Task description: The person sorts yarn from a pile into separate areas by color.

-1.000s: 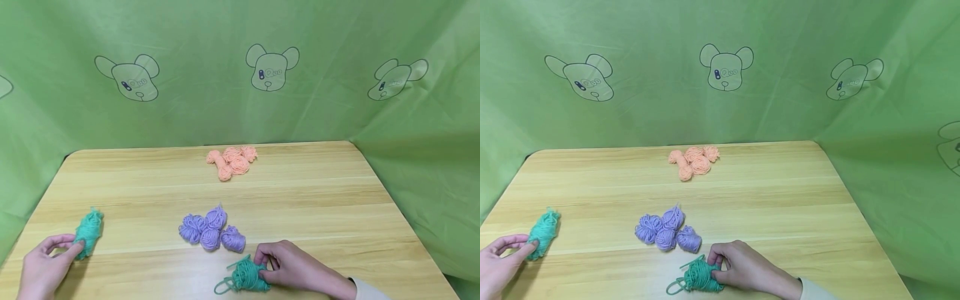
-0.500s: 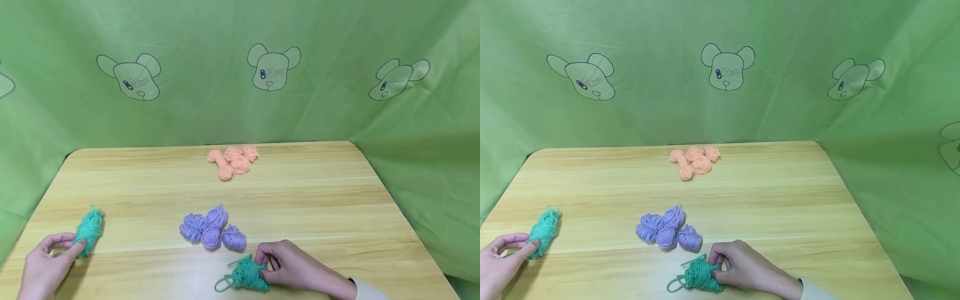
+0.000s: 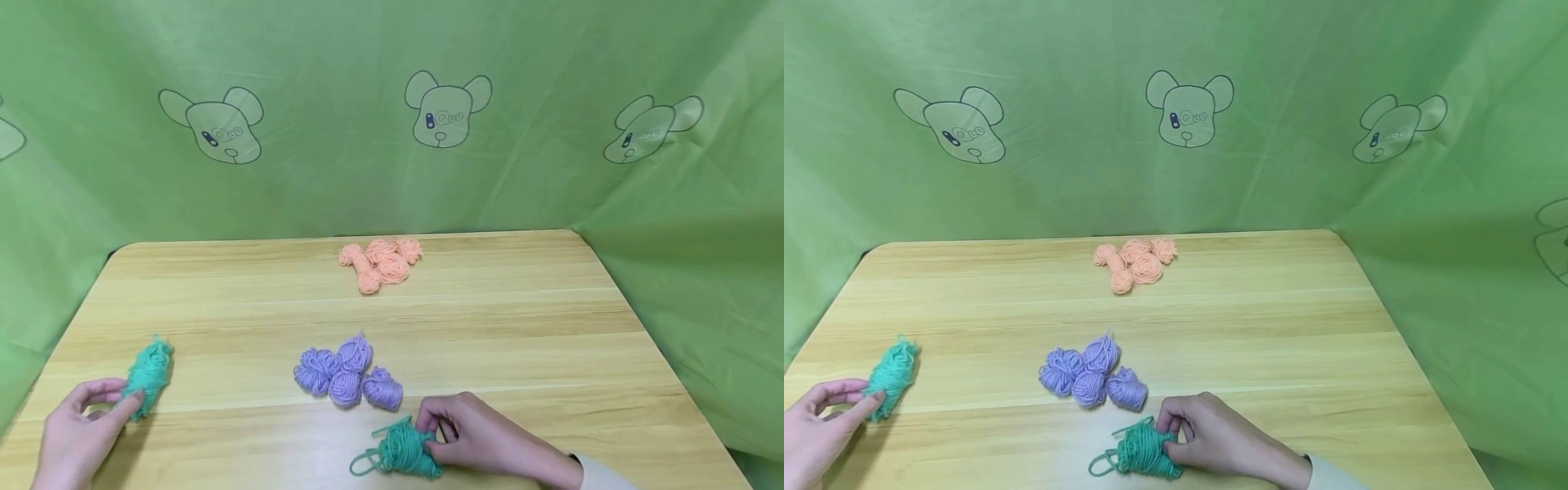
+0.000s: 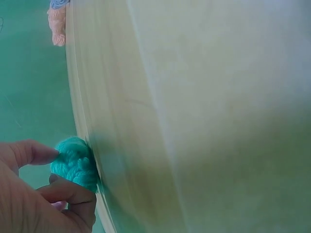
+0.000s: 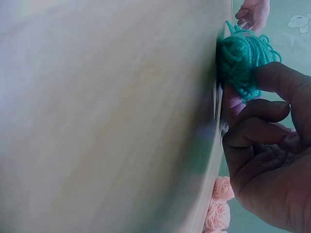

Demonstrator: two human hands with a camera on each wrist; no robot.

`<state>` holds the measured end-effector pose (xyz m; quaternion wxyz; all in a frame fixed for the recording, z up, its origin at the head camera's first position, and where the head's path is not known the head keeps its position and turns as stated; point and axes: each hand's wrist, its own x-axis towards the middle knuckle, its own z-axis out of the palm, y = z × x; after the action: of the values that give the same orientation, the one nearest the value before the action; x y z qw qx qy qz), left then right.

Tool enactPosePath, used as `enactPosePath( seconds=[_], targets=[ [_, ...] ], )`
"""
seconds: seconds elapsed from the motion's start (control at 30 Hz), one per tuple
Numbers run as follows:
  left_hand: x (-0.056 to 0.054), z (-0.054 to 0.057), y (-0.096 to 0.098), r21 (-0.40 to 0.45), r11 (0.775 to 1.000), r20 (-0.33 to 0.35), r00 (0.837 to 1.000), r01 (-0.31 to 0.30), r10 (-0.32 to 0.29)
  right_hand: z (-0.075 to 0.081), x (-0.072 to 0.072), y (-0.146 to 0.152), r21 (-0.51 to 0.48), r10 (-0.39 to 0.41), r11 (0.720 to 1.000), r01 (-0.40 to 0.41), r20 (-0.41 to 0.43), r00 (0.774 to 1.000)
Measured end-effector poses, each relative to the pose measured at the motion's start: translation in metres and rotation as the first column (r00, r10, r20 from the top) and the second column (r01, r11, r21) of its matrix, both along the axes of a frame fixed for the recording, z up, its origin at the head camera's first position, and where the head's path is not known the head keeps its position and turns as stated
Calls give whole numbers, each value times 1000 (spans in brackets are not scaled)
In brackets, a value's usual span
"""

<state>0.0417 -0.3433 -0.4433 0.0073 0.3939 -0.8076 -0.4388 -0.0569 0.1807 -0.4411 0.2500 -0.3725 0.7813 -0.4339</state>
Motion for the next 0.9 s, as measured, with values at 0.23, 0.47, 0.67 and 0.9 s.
enactPosePath(
  seconds=[0.23, 0.47, 0.67, 0.9],
  targets=[
    [1, 0, 0, 15, 1000, -22, 1000, -1, 1, 0, -1, 0, -14, 7, 1000, -7, -11, 1000],
    [4, -1, -2, 19, 999, -28, 999, 28, -27, 0, 1, 0, -7, 6, 1000, -5, 23, 1000],
    [4, -2, -6, 19, 997, -37, 997, 72, -71, 0, 3, 0, -6, 7, 1000, -7, 37, 999],
    [4, -2, -9, 16, 995, -47, 994, 100, -99, -1, 4, -1, -40, 22, 999, -22, -7, 1000]
  ],
)
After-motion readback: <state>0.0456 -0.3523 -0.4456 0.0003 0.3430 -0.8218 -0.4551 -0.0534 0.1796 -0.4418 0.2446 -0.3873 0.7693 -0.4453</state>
